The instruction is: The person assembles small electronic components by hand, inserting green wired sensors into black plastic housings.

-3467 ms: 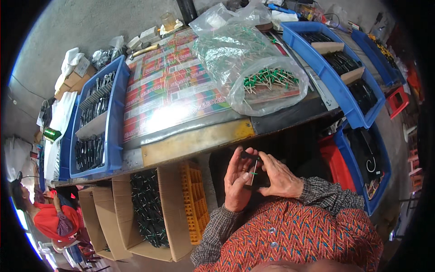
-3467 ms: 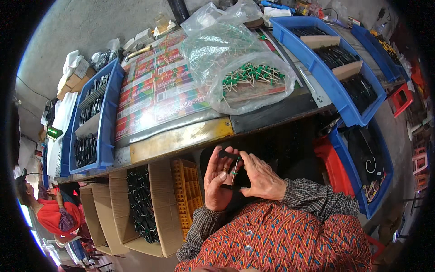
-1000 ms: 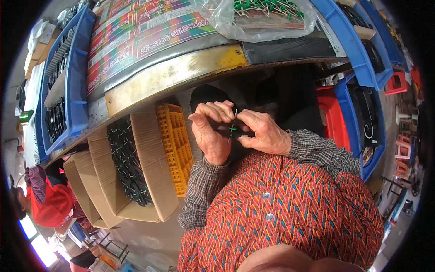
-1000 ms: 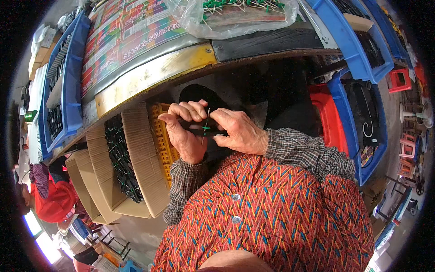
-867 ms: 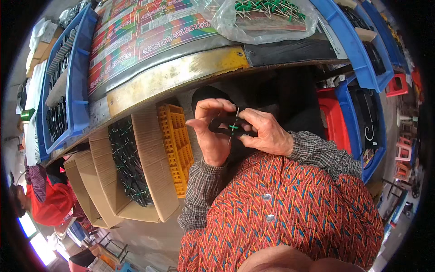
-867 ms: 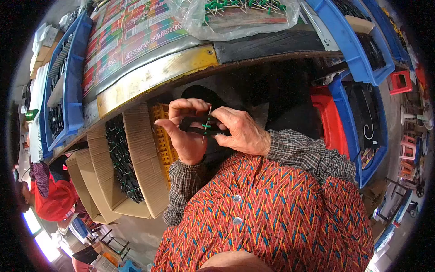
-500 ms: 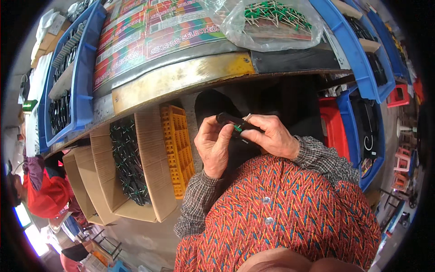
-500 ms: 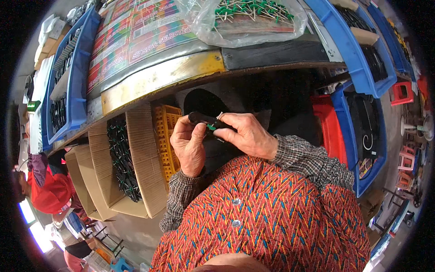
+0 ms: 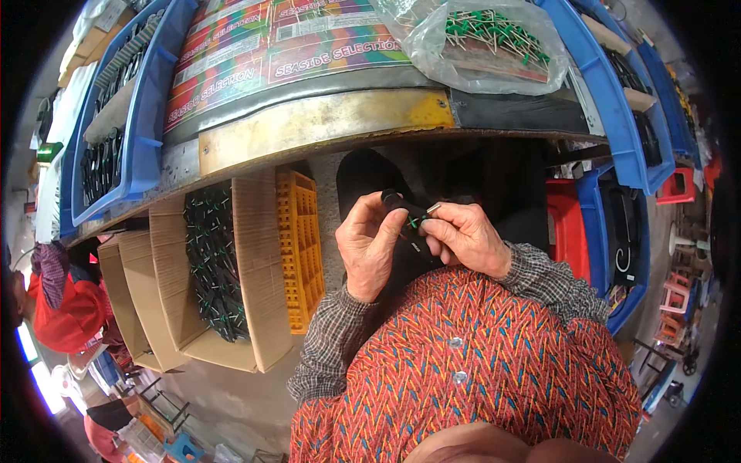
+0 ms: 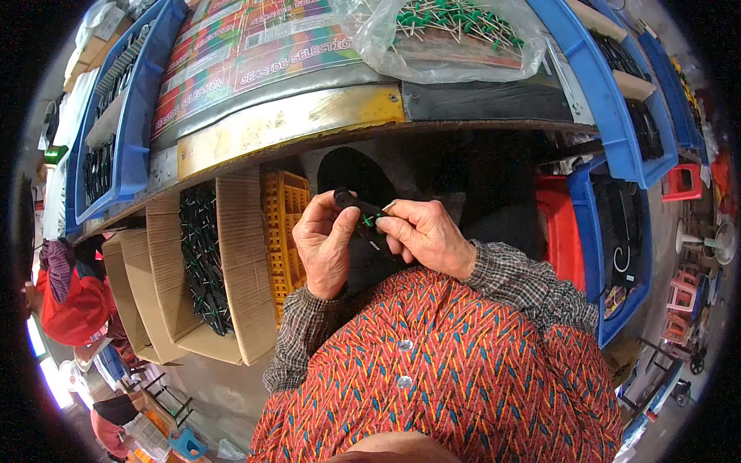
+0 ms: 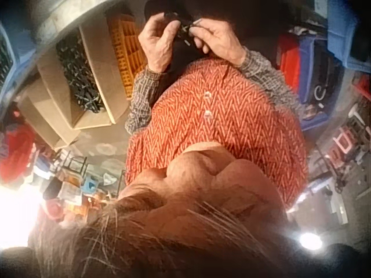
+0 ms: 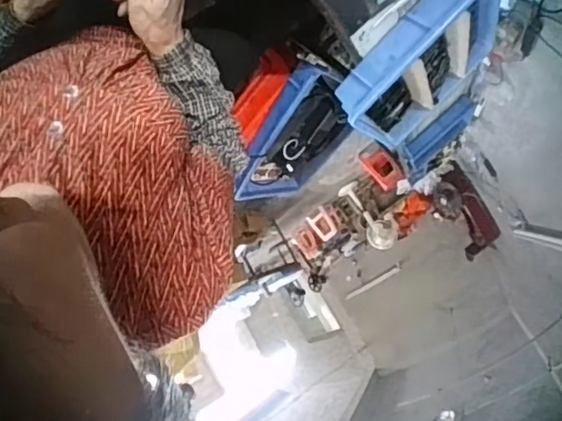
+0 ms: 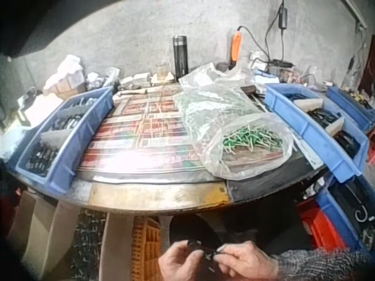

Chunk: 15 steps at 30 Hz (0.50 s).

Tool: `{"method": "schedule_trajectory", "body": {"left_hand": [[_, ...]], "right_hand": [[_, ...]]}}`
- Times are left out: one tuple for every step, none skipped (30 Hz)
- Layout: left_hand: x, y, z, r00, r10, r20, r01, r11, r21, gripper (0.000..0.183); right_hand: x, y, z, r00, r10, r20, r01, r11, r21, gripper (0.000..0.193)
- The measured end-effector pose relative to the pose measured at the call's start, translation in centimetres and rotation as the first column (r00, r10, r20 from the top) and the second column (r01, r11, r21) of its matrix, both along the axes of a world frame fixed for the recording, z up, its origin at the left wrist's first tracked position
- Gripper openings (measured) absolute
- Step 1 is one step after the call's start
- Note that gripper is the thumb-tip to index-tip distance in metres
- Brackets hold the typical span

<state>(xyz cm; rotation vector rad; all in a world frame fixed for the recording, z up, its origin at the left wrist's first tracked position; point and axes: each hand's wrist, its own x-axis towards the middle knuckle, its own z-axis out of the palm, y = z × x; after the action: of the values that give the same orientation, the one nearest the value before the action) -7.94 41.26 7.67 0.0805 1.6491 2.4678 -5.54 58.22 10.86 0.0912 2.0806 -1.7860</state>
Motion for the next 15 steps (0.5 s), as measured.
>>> {"method": "schedule_trajectory", "body": {"left_hand": [[0.02,-0.09,-0.08,1.000,-0.011,-0.013,0.011,1.000,-0.013,0.022],[0.05,-0.15,-0.06,1.000,-0.007,-0.012,0.007,1.000,-0.012,0.022],[0.10,-0.18,0.02,1.000,-0.008,0.009,0.008,1.000,0.006,0.021],[0.15,-0.16,0.10,0.999,-0.011,0.030,0.010,1.000,0.026,0.020],[0.18,-0.14,0.13,0.999,-0.008,0.031,0.007,1.000,0.028,0.020],[0.21,-0.11,0.14,0.999,-0.011,0.033,0.011,1.000,0.017,0.020],[0.22,-0.10,0.16,0.999,-0.013,0.034,0.012,1.000,0.004,0.021],[0.25,-0.04,0.02,0.999,-0.008,0.034,0.008,1.000,0.006,0.021],[0.28,0.04,-0.21,1.000,-0.012,0.016,0.012,1.000,-0.006,0.021],[0.29,0.10,-0.34,1.000,-0.016,-0.002,0.016,1.000,-0.018,0.022],[0.25,0.06,-0.33,1.000,-0.012,-0.001,0.012,1.000,-0.016,0.022],[0.18,-0.03,-0.30,1.000,-0.020,-0.006,0.019,1.000,-0.024,0.021],[0.17,-0.10,-0.34,1.000,-0.028,-0.011,0.028,0.999,-0.033,0.021],[0.14,-0.12,-0.41,1.000,-0.025,-0.010,0.025,0.999,-0.032,0.021],[0.12,-0.12,-0.49,1.000,-0.031,0.001,0.031,0.999,-0.023,0.020]], "right_hand": [[0.08,-0.14,-0.07,1.000,-0.022,0.019,0.022,0.999,-0.029,0.021],[0.15,-0.25,-0.14,1.000,-0.018,0.020,0.018,0.999,-0.029,0.021],[0.20,-0.36,-0.22,0.999,-0.024,0.023,0.025,0.999,-0.045,0.022],[0.29,-0.41,-0.26,0.999,-0.032,0.026,0.033,0.998,-0.061,0.022],[0.40,-0.45,-0.33,0.999,-0.029,0.027,0.031,0.998,-0.059,0.022],[0.52,-0.47,-0.41,0.999,-0.040,0.016,0.041,0.997,-0.063,0.022],[0.56,-0.53,-0.43,0.999,-0.049,0.005,0.049,0.997,-0.068,0.022],[0.62,-0.61,-0.37,0.999,-0.044,0.004,0.044,0.997,-0.066,0.022],[0.67,-0.70,-0.29,0.998,-0.057,0.011,0.058,0.995,-0.079,0.022],[0.67,-0.74,-0.19,0.997,-0.072,0.019,0.073,0.993,-0.091,0.022],[0.60,-0.74,-0.09,0.998,-0.067,0.020,0.069,0.994,-0.089,0.022],[0.53,-0.74,0.01,0.999,-0.054,0.005,0.055,0.997,-0.058,0.022],[0.51,-0.76,0.01,0.999,-0.042,-0.008,0.041,0.999,-0.027,0.022],[0.51,-0.75,-0.04,0.999,-0.039,-0.007,0.038,0.999,-0.026,0.022],[0.53,-0.72,-0.10,0.999,-0.031,-0.010,0.031,0.999,-0.019,0.022]]}}
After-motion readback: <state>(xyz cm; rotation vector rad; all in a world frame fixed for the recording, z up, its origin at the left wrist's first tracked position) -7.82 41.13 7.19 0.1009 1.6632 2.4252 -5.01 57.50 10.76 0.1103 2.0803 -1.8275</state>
